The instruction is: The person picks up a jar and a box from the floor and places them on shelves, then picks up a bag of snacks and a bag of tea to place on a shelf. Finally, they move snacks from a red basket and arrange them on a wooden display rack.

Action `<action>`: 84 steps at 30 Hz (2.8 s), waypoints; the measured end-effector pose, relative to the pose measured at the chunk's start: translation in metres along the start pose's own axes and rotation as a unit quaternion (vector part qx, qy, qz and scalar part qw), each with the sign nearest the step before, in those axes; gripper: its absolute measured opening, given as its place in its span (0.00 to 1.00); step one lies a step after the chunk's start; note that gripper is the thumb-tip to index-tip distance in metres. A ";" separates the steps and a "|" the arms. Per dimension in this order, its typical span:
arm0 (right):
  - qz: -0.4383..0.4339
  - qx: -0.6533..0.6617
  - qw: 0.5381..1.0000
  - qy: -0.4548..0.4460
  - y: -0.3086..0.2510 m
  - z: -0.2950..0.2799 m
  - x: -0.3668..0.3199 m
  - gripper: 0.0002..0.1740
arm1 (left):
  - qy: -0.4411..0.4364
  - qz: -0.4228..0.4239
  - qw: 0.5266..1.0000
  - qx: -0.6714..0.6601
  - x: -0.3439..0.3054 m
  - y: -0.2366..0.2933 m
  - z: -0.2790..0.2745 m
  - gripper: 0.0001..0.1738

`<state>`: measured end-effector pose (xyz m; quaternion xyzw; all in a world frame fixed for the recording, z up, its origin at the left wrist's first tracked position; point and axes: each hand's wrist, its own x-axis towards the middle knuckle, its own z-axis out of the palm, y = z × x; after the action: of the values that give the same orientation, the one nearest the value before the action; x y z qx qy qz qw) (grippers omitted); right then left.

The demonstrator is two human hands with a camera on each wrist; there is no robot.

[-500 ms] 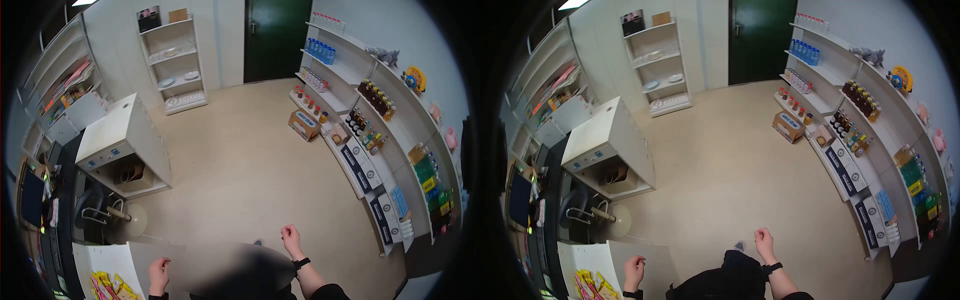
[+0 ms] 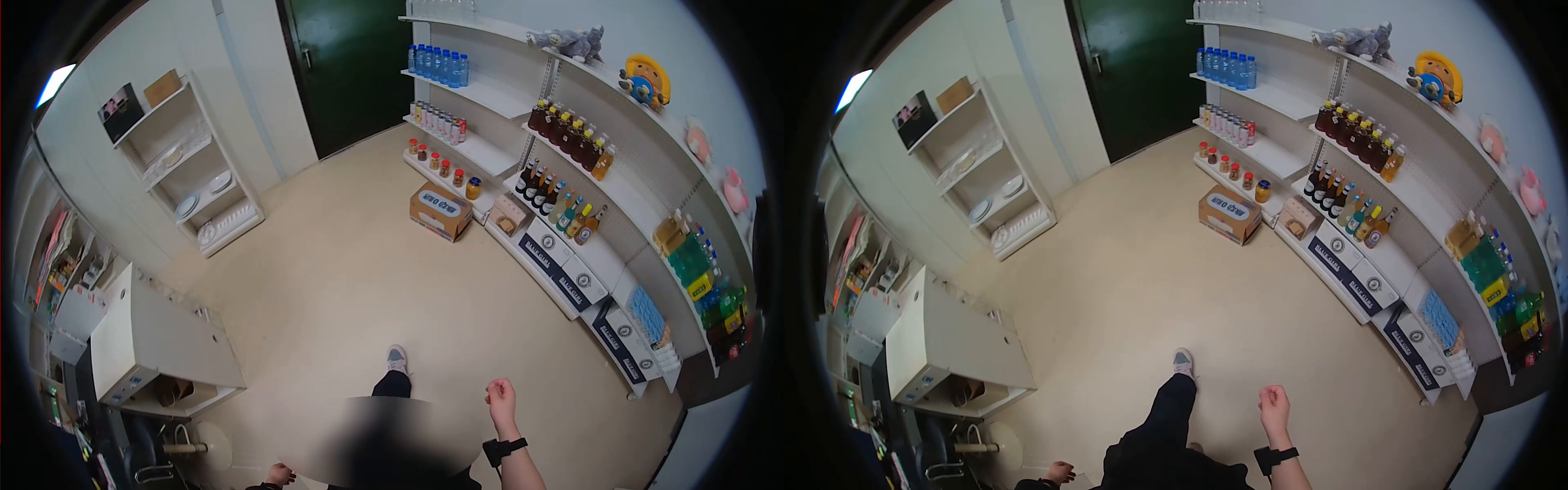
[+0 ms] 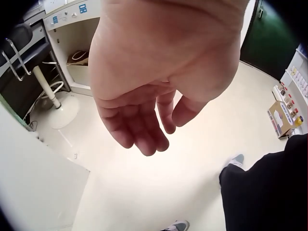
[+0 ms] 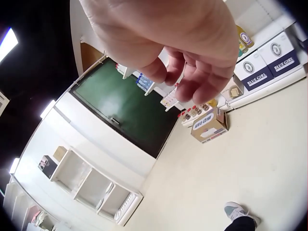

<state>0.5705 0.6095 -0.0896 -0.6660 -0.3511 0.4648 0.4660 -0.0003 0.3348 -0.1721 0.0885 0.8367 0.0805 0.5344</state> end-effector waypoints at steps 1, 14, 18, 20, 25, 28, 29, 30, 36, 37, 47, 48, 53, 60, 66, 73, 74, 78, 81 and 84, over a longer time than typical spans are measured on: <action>0.013 -0.007 1.000 0.007 -0.005 0.004 0.028 0.04 | -0.018 0.014 0.999 -0.022 0.042 0.007 -0.004 0.12; 0.028 -0.013 0.996 0.082 -0.156 0.034 0.349 0.03 | -0.032 0.363 0.930 0.040 0.090 0.667 0.062 0.12; 0.085 0.001 0.991 0.099 -0.150 0.045 0.438 0.03 | -0.034 0.463 0.885 0.037 0.068 0.830 0.084 0.13; 0.108 0.013 0.990 0.086 -0.136 0.055 0.488 0.03 | -0.042 0.467 0.883 0.024 0.095 0.863 0.091 0.13; 0.144 -0.009 0.988 0.050 -0.150 0.094 0.638 0.04 | 0.002 0.317 0.937 0.145 0.131 0.913 0.090 0.14; 0.114 -0.049 0.992 0.001 -0.175 0.121 0.732 0.07 | -0.006 0.215 0.962 0.171 0.136 0.941 0.075 0.15; 0.098 -0.069 0.993 -0.009 -0.185 0.128 0.757 0.06 | -0.015 0.169 0.972 0.165 0.141 0.952 0.066 0.15; 0.104 -0.069 0.992 -0.008 -0.197 0.135 0.779 0.06 | -0.016 0.166 0.971 0.169 0.144 0.966 0.057 0.15; 0.140 -0.104 0.984 0.037 -0.199 0.171 0.878 0.08 | 0.002 0.160 0.974 0.161 0.203 1.102 0.029 0.13; 0.151 -0.127 0.979 0.047 -0.188 0.176 0.885 0.08 | -0.010 0.191 0.974 0.124 0.224 1.128 0.028 0.14; 0.419 -0.053 0.892 0.160 -0.148 0.304 0.794 0.08 | -0.127 0.294 0.914 0.249 0.334 1.415 0.021 0.16; 0.409 -0.033 0.891 0.196 -0.163 0.324 0.787 0.06 | -0.132 0.314 0.901 0.270 0.336 1.440 0.021 0.16; 0.391 0.005 0.885 0.255 -0.179 0.371 0.757 0.09 | -0.173 0.346 0.878 0.281 0.359 1.521 0.024 0.16; 0.437 0.079 0.853 0.273 -0.152 0.366 0.757 0.09 | -0.165 0.327 0.881 0.299 0.323 1.537 0.052 0.16; 0.390 0.115 0.875 0.265 -0.142 0.369 0.780 0.09 | -0.130 0.315 0.838 0.426 0.310 1.533 0.052 0.15; 0.425 0.138 0.847 0.289 -0.120 0.379 0.756 0.10 | -0.139 0.348 0.810 0.452 0.294 1.577 0.084 0.15; 0.452 0.119 0.838 0.281 -0.111 0.380 0.752 0.10 | -0.153 0.358 0.811 0.436 0.292 1.585 0.092 0.15; 0.489 -0.013 0.865 0.117 -0.065 0.373 0.758 0.11 | -0.185 0.411 0.737 0.504 0.310 1.607 0.129 0.16; 0.415 -0.220 0.877 0.100 -0.056 0.368 0.812 0.23 | -0.180 0.489 0.628 0.578 0.297 1.613 0.178 0.17; 0.314 -0.257 0.909 0.092 -0.102 0.363 0.910 0.27 | -0.213 0.501 0.552 0.631 0.289 1.612 0.241 0.21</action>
<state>0.5164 1.5689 -0.3069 -0.8782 -0.1869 0.4178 0.1386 0.1996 1.9779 -0.1571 0.8226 0.3546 -0.2351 0.3773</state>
